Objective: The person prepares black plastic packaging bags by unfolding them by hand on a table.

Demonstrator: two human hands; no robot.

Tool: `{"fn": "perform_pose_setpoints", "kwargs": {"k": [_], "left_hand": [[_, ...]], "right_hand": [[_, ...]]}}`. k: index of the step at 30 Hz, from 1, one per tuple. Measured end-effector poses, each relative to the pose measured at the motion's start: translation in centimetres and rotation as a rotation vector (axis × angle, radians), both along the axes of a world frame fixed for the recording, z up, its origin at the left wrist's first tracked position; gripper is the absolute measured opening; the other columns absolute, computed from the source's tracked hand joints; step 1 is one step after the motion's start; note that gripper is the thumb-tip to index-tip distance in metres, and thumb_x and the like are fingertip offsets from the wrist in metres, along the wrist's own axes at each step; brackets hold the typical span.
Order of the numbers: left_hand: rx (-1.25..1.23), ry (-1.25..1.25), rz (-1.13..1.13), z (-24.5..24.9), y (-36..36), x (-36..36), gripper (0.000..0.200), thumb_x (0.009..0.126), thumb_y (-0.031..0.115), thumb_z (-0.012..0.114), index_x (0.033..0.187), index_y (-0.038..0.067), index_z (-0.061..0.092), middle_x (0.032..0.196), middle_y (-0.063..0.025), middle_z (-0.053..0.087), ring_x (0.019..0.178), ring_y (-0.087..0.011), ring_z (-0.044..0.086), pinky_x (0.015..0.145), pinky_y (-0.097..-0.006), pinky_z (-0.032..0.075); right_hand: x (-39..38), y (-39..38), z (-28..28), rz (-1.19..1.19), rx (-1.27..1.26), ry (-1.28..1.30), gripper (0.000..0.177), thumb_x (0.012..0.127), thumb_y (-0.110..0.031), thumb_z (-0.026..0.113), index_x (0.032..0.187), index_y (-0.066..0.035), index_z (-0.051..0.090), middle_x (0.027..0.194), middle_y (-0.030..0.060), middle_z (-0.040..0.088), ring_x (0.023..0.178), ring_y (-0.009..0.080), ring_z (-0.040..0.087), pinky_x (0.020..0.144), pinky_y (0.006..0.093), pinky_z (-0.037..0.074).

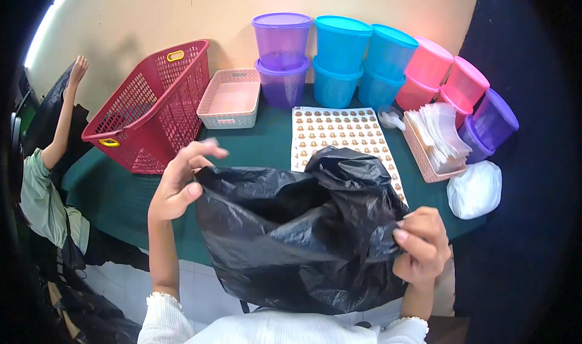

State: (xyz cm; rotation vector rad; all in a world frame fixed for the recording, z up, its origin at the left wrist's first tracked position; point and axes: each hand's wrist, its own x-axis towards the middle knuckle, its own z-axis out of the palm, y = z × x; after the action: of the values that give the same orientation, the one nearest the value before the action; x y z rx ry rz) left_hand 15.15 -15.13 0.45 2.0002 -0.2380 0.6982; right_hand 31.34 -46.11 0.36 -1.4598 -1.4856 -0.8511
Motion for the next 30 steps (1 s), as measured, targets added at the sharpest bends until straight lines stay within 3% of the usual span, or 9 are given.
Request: {"fn": "perform_pose_setpoints", "kwargs": {"k": [3, 5, 9, 14, 18, 20, 23, 24, 30], "left_hand": [[0.251, 0.008, -0.033, 1.8, -3.4, -2.6, 0.015, 0.069, 0.009, 0.064, 0.083, 0.004, 0.063, 0.082, -0.0087, 0.059, 0.072, -0.0197, 0.059, 0.064, -0.0256, 0.046], [0.299, -0.011, -0.024, 1.5, -5.1, -4.5, 0.015, 0.064, 0.011, 0.07, 0.074, 0.004, 0.061, 0.079, -0.0086, 0.059, 0.062, -0.0174, 0.058, 0.055, -0.0245, 0.046], [0.416, -0.028, 0.021, 0.5, -8.3, -8.5, 0.031, 0.059, 0.021, 0.074, 0.055, 0.006, 0.046, 0.074, -0.0075, 0.057, 0.049, -0.0154, 0.052, 0.042, -0.0243, 0.041], [0.53, 0.137, -0.008, -0.2, -11.4, -11.3, 0.032, 0.053, 0.025, 0.074, 0.054, 0.007, 0.048, 0.072, -0.0053, 0.056, 0.055, -0.0175, 0.052, 0.046, -0.0261, 0.038], [0.466, 0.342, 0.1, -2.2, -13.7, -12.9, 0.032, 0.047, 0.023, 0.075, 0.054, 0.008, 0.048, 0.076, -0.0054, 0.057, 0.063, -0.0201, 0.053, 0.05, -0.0271, 0.038], [0.463, 0.411, 0.08, -3.2, -15.0, -12.6, 0.029, 0.046, 0.013, 0.074, 0.055, 0.005, 0.048, 0.078, -0.007, 0.056, 0.065, -0.021, 0.053, 0.052, -0.0277, 0.039], [0.286, 0.596, 0.396, -5.6, -16.2, -13.0, 0.027, 0.048, -0.001, 0.067, 0.059, 0.0, 0.042, 0.078, -0.0109, 0.053, 0.064, -0.0213, 0.049, 0.057, -0.0267, 0.04], [0.305, 0.576, 0.492, -6.6, -15.9, -14.0, 0.03, 0.048, -0.003, 0.066, 0.06, 0.0, 0.039, 0.076, -0.0108, 0.052, 0.063, -0.0198, 0.048, 0.057, -0.0254, 0.039], [0.291, 0.654, 0.499, -8.2, -22.3, -15.5, 0.03, 0.046, -0.002, 0.066, 0.059, 0.0, 0.039, 0.068, -0.011, 0.05, 0.061, -0.0219, 0.047, 0.057, -0.0275, 0.037]], "right_hand": [[-2.6, -2.4, -0.6, -0.022, 0.079, -0.001, 0.031, 0.058, 0.008, 0.043, 0.085, -0.004, 0.051, 0.07, 0.0104, 0.052, 0.057, 0.0219, 0.049, 0.055, 0.0347, 0.045], [-3.6, -4.2, -0.9, -0.047, 0.153, 0.022, 0.025, 0.063, 0.005, 0.042, 0.086, -0.001, 0.051, 0.069, 0.0115, 0.051, 0.055, 0.0189, 0.047, 0.055, 0.0348, 0.043], [-4.3, -10.2, -3.6, -0.403, 0.222, 0.417, 0.025, 0.067, 0.008, 0.036, 0.088, 0.005, 0.049, 0.08, 0.0108, 0.049, 0.076, 0.0177, 0.047, 0.072, 0.0261, 0.038], [1.6, -16.6, -6.7, -0.634, 0.301, 0.642, 0.014, 0.07, 0.011, 0.042, 0.078, 0.005, 0.051, 0.074, 0.0025, 0.044, 0.069, 0.0062, 0.043, 0.063, 0.0183, 0.035], [9.0, -23.3, -11.6, -0.588, 0.192, 0.819, 0.011, 0.073, 0.006, 0.046, 0.065, -0.001, 0.044, 0.06, -0.0048, 0.036, 0.055, 0.0011, 0.034, 0.048, 0.0171, 0.026], [12.1, -25.8, -14.0, -0.632, 0.146, 0.792, 0.02, 0.073, 0.002, 0.049, 0.059, -0.004, 0.036, 0.057, -0.0049, 0.033, 0.053, 0.0018, 0.032, 0.047, 0.0183, 0.025], [15.6, -29.8, -16.7, -0.836, 0.05, 0.923, 0.023, 0.071, -0.004, 0.052, 0.055, -0.003, 0.035, 0.051, -0.0034, 0.031, 0.05, 0.0033, 0.03, 0.045, 0.0218, 0.026], [16.0, -31.1, -17.2, -0.976, 0.008, 0.95, 0.024, 0.07, -0.006, 0.052, 0.054, -0.002, 0.035, 0.049, -0.0028, 0.03, 0.049, 0.0039, 0.029, 0.044, 0.0232, 0.025], [16.7, -38.0, -24.2, -1.142, -0.196, 1.078, 0.018, 0.064, -0.011, 0.05, 0.054, 0.0, 0.041, 0.048, 0.0098, 0.039, 0.048, 0.0149, 0.038, 0.051, 0.0311, 0.036]]}}
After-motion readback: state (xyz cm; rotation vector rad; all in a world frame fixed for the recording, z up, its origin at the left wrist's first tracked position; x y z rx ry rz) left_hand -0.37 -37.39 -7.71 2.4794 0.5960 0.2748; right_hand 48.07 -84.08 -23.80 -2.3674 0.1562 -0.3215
